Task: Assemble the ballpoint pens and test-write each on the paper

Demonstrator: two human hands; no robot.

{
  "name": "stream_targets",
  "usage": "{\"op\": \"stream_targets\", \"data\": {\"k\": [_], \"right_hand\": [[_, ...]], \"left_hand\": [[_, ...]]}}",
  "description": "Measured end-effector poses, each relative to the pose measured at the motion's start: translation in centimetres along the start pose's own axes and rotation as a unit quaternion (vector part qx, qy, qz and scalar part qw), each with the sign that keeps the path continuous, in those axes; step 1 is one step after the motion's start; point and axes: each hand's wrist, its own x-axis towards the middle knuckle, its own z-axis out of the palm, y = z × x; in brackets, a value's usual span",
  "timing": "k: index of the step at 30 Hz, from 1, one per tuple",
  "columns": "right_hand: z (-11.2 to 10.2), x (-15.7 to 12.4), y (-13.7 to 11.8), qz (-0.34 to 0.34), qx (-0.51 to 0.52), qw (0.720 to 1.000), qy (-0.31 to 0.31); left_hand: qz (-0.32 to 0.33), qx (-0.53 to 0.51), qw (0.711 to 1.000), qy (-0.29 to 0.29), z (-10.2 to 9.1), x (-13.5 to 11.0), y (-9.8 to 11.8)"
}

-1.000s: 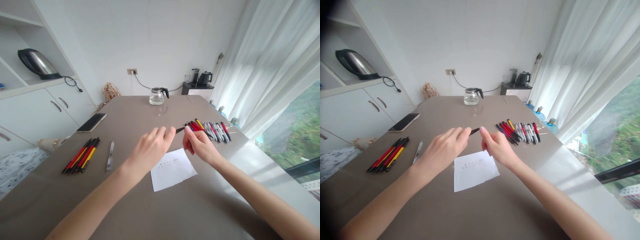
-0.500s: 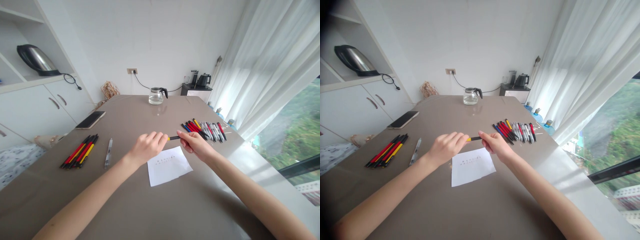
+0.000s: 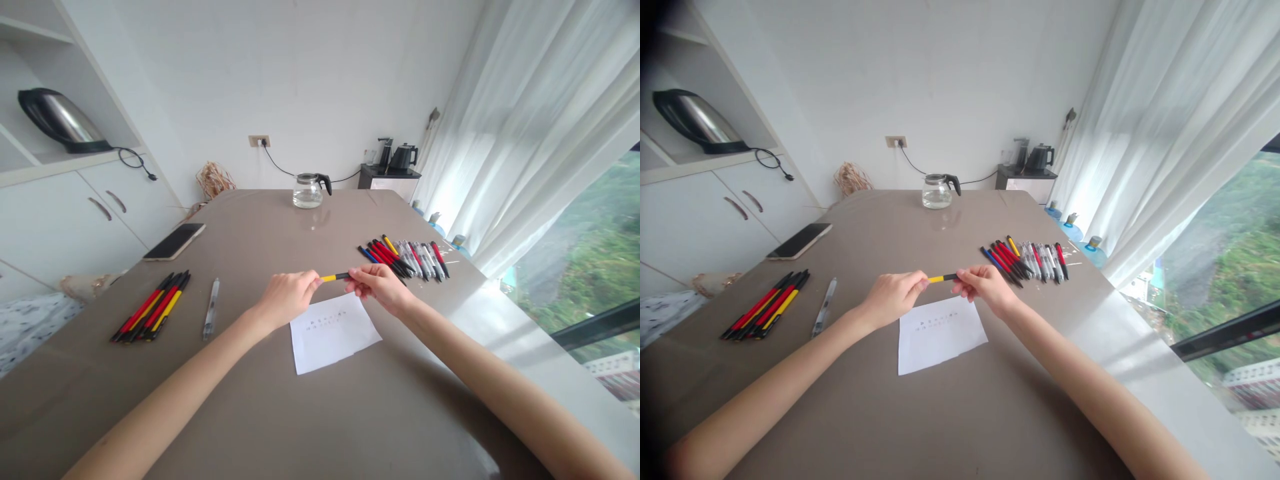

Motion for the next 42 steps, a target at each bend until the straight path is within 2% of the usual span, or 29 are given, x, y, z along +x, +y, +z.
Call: {"op": "stream_targets", "data": {"k": [3,7,9,14,17,21,25,30,33,37,42], "right_hand": [[0.0,-0.1,0.0,-0.020,0.002,1.000,0.014],[0.0,-0.4,-0.4,0.031,-0.019,0.999,-0.006],[0.1,-0.4,-0.4,0.034,-0.028,0.999,0.005],[0.2,0.1,0.5,-0.023,-0.028,0.998,0.055],[0.1,0.2,0.6,-0.051,-0.024,0.997,0.047],[0.1,0.1,0.2,-0.052,-0.034,0.997,0.044],[0.0,0.2,0.2,-0.024,-0.049,0.997,0.056],[-0.1,0.4,1.1,0.076,-0.099,0.991,0.035],[0.0,0.5,1.3,0.051,-0.073,0.996,0.021],[0.0,0.3,0.8,0.004,-0.038,0.999,-0.001],[-0.1,0.3,0.8,0.066,-0.057,0.996,0.002]], "left_hand": [[-0.006,-0.032,0.999,-0.022,0.0,0.1,-0.3],[-0.009,-0.004,1.000,-0.014,0.3,0.1,-0.3],[-0.010,0.014,1.000,-0.013,0.4,0.1,-0.3],[0.000,0.038,0.999,-0.009,0.7,0.3,-0.8],[0.007,0.044,0.999,-0.009,0.9,0.3,-1.0],[0.004,0.054,0.998,-0.011,1.4,0.2,-1.3],[0.019,0.072,0.997,0.013,1.8,0.2,-1.4],[0.075,0.119,0.987,0.078,2.0,0.2,-1.1],[0.090,0.136,0.983,0.090,2.1,0.2,-1.0],[0.075,0.125,0.985,0.090,2.4,0.2,-1.4],[0.077,0.120,0.986,0.091,2.5,0.2,-1.6]]}}
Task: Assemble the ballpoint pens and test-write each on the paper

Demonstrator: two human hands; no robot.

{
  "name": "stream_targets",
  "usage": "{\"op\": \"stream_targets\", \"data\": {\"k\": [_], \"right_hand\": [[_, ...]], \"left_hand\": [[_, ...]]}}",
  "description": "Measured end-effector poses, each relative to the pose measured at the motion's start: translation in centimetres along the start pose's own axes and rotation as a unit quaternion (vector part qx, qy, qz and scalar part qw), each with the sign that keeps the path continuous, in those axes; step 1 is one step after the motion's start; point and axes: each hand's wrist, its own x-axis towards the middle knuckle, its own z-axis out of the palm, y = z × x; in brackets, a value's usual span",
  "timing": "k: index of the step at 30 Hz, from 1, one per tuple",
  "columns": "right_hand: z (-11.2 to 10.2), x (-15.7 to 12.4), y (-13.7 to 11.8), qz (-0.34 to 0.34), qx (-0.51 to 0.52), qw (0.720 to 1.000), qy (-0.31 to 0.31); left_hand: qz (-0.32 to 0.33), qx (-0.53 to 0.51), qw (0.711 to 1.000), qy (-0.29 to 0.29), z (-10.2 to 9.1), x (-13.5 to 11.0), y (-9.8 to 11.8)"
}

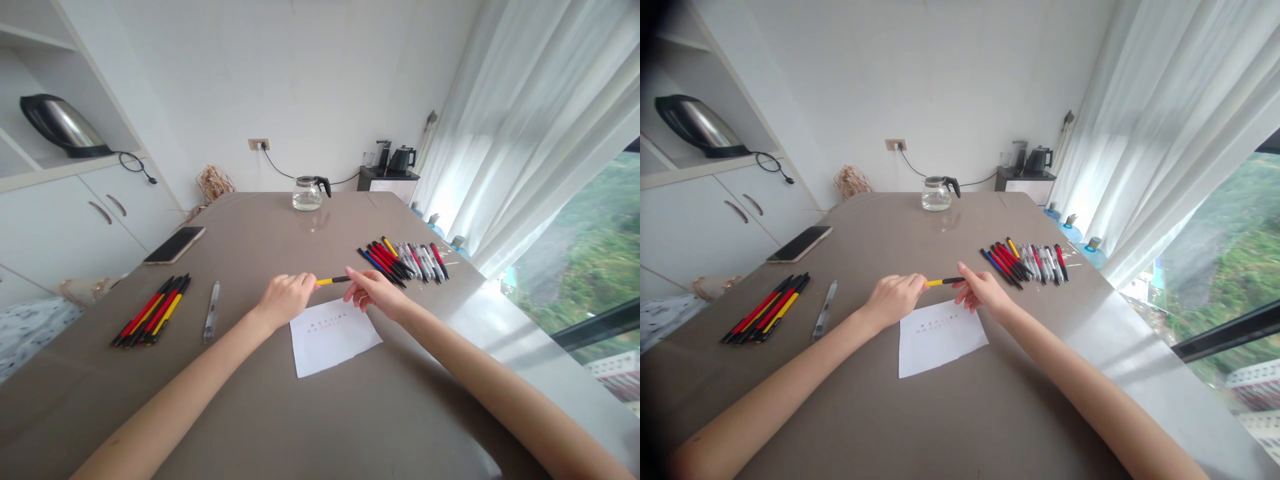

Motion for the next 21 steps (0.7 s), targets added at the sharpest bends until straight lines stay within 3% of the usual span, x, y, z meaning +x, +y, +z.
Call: {"op": "stream_targets", "data": {"k": [4,8,13,21], "right_hand": [[-0.07,0.39,0.52,-0.010,-0.017,0.998,0.054],[-0.23,0.39,0.38,-0.069,0.011,0.997,0.025],[-0.28,0.36,0.39,-0.041,0.013,0.998,0.049],[0.12,0.56,0.65,-0.104,0.035,0.993,0.049]], "left_hand": [[0.008,-0.002,1.000,-0.002,-0.02,0.04,0.20],[0.001,0.004,1.000,-0.002,0.18,0.00,0.11],[0.000,0.004,1.000,-0.003,0.47,-0.05,-0.07],[-0.018,0.003,1.000,-0.020,0.22,-0.12,0.28]]}}
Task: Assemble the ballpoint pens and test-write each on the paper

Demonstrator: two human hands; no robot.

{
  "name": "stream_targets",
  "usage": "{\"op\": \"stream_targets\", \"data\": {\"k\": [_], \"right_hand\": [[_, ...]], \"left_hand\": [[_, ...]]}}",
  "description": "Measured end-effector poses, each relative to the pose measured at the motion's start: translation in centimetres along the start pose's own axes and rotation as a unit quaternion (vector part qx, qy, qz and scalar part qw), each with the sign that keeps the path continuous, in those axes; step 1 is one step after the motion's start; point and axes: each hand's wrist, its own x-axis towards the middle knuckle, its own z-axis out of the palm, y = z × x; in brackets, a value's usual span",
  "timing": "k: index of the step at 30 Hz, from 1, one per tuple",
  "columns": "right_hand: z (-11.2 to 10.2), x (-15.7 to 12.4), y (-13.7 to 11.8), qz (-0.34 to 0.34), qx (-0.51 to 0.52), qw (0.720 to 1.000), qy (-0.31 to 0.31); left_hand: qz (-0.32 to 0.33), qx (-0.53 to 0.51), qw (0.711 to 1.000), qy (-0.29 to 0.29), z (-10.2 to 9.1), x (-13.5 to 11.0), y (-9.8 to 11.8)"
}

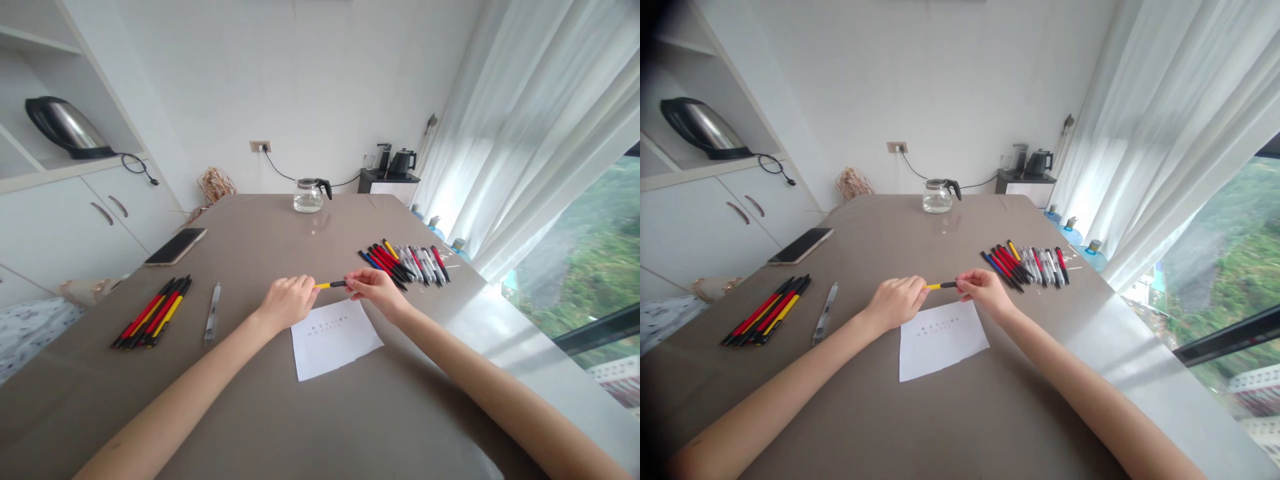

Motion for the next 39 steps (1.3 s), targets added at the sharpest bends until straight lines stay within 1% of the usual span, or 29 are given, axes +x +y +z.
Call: {"op": "stream_targets", "data": {"k": [4,8,11,14,17,18,23,26,31,39], "right_hand": [[0.2,-0.1,0.1,0.000,0.002,1.000,0.004],[0.4,-0.2,-0.2,-0.018,-0.008,1.000,-0.013],[0.7,-0.5,-0.5,-0.025,-0.029,0.999,-0.008],[0.9,-0.6,-0.6,0.011,-0.051,0.998,0.017],[0.9,-0.5,-0.4,0.050,-0.075,0.996,0.016],[0.8,-0.5,-0.3,0.047,-0.075,0.996,0.010],[0.6,-0.3,-0.2,-0.007,-0.031,0.999,-0.007],[0.5,-0.3,-0.3,-0.006,-0.024,1.000,-0.009],[0.4,-0.3,-0.2,0.000,-0.014,1.000,-0.003],[-0.1,0.0,0.1,-0.002,-0.011,0.999,0.033]], "left_hand": [[-0.008,0.021,1.000,-0.015,-0.1,0.0,0.3],[0.024,0.031,0.999,-0.030,-0.1,-0.1,0.8],[0.024,0.021,0.999,-0.032,-0.2,0.0,1.1],[0.015,0.005,0.999,-0.028,-0.4,0.1,1.4],[0.008,-0.003,1.000,-0.025,-0.5,0.2,1.5],[0.005,-0.003,1.000,-0.025,-0.5,0.2,1.5],[-0.008,-0.004,1.000,-0.028,-0.5,0.0,1.2],[-0.014,-0.008,0.999,-0.028,-0.4,0.0,1.1],[-0.004,-0.004,0.999,-0.037,-0.3,0.0,1.1],[-0.024,-0.025,0.998,-0.052,-0.4,0.0,0.8]]}}
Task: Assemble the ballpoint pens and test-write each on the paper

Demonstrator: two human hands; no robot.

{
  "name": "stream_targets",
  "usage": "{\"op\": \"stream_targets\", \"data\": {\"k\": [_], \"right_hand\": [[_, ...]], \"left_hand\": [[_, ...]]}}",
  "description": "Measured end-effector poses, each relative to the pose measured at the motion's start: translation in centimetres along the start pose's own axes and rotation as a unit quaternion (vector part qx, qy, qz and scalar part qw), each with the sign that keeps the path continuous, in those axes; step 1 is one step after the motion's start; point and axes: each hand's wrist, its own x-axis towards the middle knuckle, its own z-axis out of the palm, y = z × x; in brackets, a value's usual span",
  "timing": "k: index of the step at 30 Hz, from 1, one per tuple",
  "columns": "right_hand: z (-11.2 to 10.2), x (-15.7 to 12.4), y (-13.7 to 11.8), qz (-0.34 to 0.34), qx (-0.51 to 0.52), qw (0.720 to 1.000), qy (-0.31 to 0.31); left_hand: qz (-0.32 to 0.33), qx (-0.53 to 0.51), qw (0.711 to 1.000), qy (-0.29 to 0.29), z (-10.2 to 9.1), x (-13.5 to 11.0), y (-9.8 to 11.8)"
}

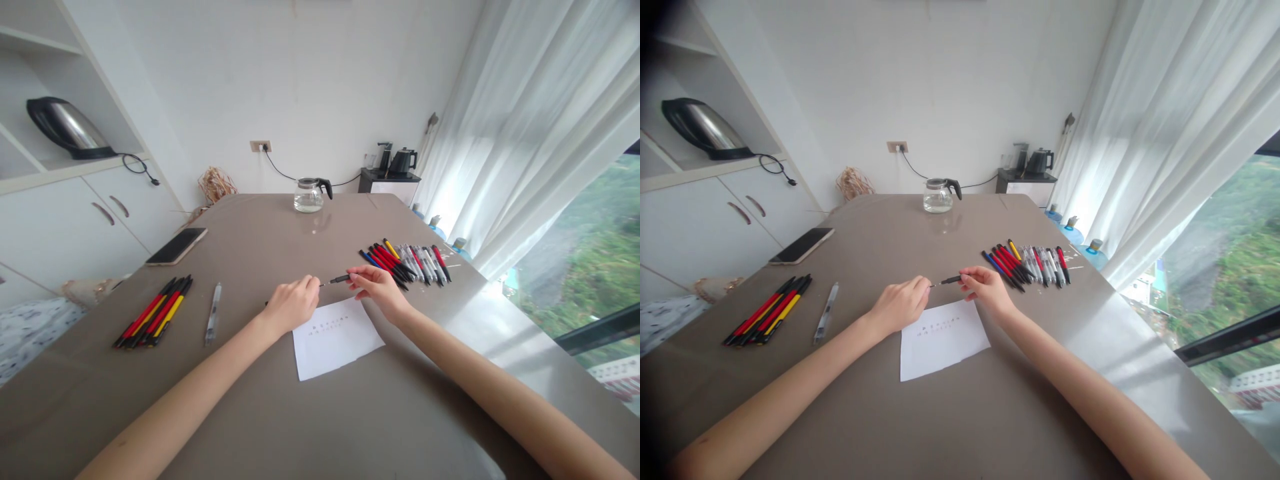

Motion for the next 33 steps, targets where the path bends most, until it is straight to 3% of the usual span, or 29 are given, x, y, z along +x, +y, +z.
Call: {"op": "stream_targets", "data": {"k": [10,15,18,21,25,29,33], "right_hand": [[-0.8,0.5,0.2,0.003,0.009,0.998,0.062],[-1.8,1.8,1.1,-0.025,-0.076,0.993,0.084],[-2.2,3.0,1.2,-0.018,-0.175,0.983,0.045],[-2.1,4.5,0.7,-0.026,-0.316,0.948,-0.010],[-1.2,6.4,0.0,-0.070,-0.466,0.880,-0.049],[-0.2,7.6,0.4,-0.068,-0.565,0.819,-0.077],[0.2,7.8,1.2,-0.078,-0.612,0.784,-0.070]], "left_hand": [[-0.041,0.008,0.999,-0.007,0.6,0.0,-0.8],[-0.035,0.029,0.999,0.010,1.3,0.0,-1.1],[-0.019,0.035,0.999,0.024,1.8,0.0,-1.2],[-0.011,0.037,0.999,0.034,2.1,0.0,-1.2],[-0.009,0.037,0.999,0.038,2.3,-0.1,-1.3],[-0.001,0.032,0.999,0.041,2.4,0.0,-1.5],[0.017,0.039,0.998,0.046,2.4,0.2,-1.7]]}}
